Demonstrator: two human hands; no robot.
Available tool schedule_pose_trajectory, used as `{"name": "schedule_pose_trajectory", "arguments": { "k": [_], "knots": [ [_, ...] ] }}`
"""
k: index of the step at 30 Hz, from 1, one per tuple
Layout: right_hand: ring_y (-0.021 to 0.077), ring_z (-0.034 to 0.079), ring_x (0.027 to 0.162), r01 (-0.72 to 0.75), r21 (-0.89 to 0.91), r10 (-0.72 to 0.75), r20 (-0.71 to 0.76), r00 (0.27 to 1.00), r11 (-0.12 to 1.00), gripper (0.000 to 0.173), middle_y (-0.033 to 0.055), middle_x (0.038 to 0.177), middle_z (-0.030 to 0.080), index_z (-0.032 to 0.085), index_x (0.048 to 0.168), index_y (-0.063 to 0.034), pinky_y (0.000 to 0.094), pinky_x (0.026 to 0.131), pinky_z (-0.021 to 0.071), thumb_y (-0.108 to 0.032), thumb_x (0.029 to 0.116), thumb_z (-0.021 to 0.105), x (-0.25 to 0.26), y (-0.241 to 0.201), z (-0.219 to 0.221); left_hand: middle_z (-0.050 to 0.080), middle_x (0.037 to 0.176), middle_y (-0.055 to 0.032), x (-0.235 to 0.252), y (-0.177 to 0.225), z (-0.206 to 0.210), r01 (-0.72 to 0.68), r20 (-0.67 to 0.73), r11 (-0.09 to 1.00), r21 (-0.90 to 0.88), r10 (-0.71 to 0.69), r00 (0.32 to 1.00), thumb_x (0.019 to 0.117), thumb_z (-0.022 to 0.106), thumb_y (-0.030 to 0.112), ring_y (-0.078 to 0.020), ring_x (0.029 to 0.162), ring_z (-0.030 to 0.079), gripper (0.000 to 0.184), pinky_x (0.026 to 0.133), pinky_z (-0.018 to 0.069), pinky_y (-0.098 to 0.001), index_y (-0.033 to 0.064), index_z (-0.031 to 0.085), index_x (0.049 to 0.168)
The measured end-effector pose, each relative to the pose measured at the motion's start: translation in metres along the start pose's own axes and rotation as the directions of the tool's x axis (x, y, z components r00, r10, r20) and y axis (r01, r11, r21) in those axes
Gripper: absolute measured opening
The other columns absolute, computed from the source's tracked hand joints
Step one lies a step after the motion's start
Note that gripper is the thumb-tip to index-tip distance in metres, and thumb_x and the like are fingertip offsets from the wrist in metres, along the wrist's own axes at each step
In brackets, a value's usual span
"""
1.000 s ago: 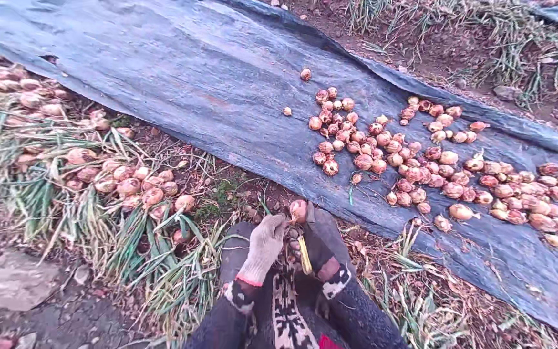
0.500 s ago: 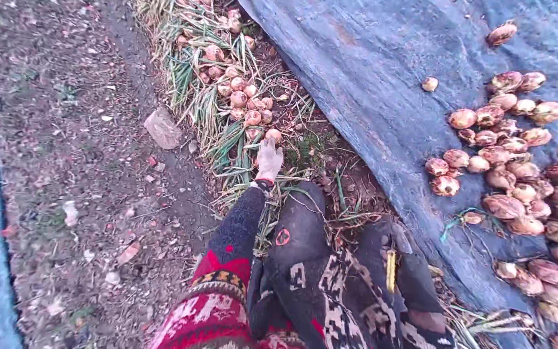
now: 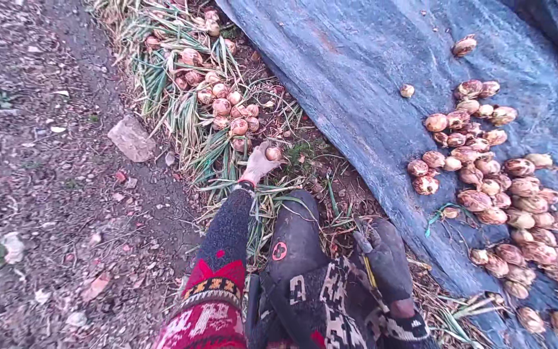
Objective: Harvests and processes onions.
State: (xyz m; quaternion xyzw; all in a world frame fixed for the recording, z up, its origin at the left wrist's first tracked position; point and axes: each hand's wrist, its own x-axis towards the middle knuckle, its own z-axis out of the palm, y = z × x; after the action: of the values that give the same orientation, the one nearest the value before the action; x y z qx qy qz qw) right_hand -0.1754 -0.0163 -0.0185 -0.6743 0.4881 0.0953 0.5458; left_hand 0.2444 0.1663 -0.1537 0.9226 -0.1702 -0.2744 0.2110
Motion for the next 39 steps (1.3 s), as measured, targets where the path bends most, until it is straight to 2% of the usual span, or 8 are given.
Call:
{"name": "schedule_pose_trajectory", "arguments": {
  "k": [6,14,21,25,28,32,35,39],
  "knots": [
    [0.0103,0.065,0.118,0.202,0.276,-0.225,0.054,0.973,0.94,0.072,0.0075,0.132,0.067,0.047,0.151,-0.0086,0.0341,0.104,0.0534,-0.05,0.0954,0.067,0.007,-0.026,0.04,0.063,0.139,-0.0108,-0.149,0.057,-0.015,-0.165,0.096,0.637,-0.753,0.354,0.93,0.065,0.095,0.035,-0.024,0.12,0.066,0.095,0.098,0.0608,-0.0441,0.0091,0.052,0.146],
    [0.0084,0.068,0.086,0.298,0.599,-0.413,0.061,0.909,0.743,0.049,0.0059,0.097,0.072,0.066,0.12,0.0006,0.0323,0.081,0.0586,-0.044,0.1011,0.057,-0.048,-0.037,0.04,0.07,0.12,-0.0135,-0.284,0.114,0.0,0.219,0.518,0.565,-0.796,0.449,0.728,0.0663,0.089,0.059,-0.0229,0.1,0.071,0.108,0.085,0.0618,-0.0414,0.0059,0.044,0.149],
    [0.0084,0.057,0.062,0.183,0.699,-0.286,0.031,0.958,0.691,0.039,0.0022,0.079,0.066,0.07,0.12,-0.0087,0.0289,0.059,0.0518,-0.042,0.1037,0.057,-0.057,0.004,0.046,0.065,0.134,-0.0101,-0.312,0.134,0.021,-0.455,0.214,0.876,-0.163,0.481,0.85,0.0603,0.084,0.062,-0.021,0.119,0.065,0.1,0.101,0.0545,-0.0499,0.0135,0.056,0.144],
    [0.0049,0.054,0.052,0.213,0.848,-0.51,0.076,0.857,0.485,0.038,-0.0062,0.063,0.056,0.068,0.096,-0.0128,0.0223,0.049,0.0493,-0.048,0.1017,0.056,-0.112,-0.022,-0.004,0.069,0.12,-0.01,-0.289,0.118,0.044,-0.012,0.196,0.837,-0.547,0.143,0.97,0.0844,0.076,0.043,-0.0154,0.099,0.069,0.075,0.085,0.0589,-0.0385,0.0107,0.051,0.147],
    [0.005,0.058,0.059,0.335,0.754,-0.451,-0.059,0.891,0.564,0.038,-0.0016,0.071,0.061,0.069,0.103,-0.0083,0.0216,0.056,0.0515,-0.043,0.1038,0.054,-0.125,-0.035,-0.029,0.068,0.112,-0.0133,-0.264,0.105,0.04,0.173,0.242,0.613,-0.771,0.031,0.97,0.0892,0.075,0.023,-0.0177,0.077,0.067,0.072,0.065,0.059,-0.0362,0.0118,0.043,0.152],
    [0.0199,0.059,0.127,0.086,0.209,-0.127,0.191,0.973,0.974,0.059,0.0142,0.138,0.062,0.055,0.144,-0.0083,0.0425,0.111,0.0436,-0.051,0.1079,0.038,-0.079,-0.005,-0.021,0.075,0.1,-0.0117,-0.278,0.153,0.026,-0.055,0.12,0.844,-0.534,0.14,0.983,0.091,0.077,0.023,-0.0208,0.071,0.073,0.047,0.064,0.0647,-0.0412,0.0056,0.065,0.133],
    [0.0129,0.061,0.067,-0.189,0.587,-0.037,0.351,0.936,0.787,0.064,0.0035,0.086,0.063,0.059,0.124,-0.0157,0.0311,0.06,0.0537,-0.067,0.1034,0.028,-0.05,0.024,0.026,0.077,0.104,-0.0043,-0.299,0.181,0.041,-0.388,0.119,0.918,0.081,0.378,0.918,0.0934,0.069,0.045,-0.0229,0.093,0.073,0.034,0.083,0.0583,-0.0555,0.0175,0.076,0.112],
    [0.0133,0.053,0.049,-0.425,0.822,0.043,0.443,0.895,0.378,0.06,0.0025,0.069,0.054,0.053,0.118,-0.0191,0.0301,0.043,0.049,-0.069,0.103,0.024,-0.043,0.031,0.029,0.072,0.127,-0.002,-0.318,0.196,0.069,-0.508,0.351,0.802,0.315,0.399,0.847,0.0993,0.058,0.043,-0.0253,0.107,0.073,0.036,0.088,0.0583,-0.0559,0.0257,0.071,0.128]
  ]
}}
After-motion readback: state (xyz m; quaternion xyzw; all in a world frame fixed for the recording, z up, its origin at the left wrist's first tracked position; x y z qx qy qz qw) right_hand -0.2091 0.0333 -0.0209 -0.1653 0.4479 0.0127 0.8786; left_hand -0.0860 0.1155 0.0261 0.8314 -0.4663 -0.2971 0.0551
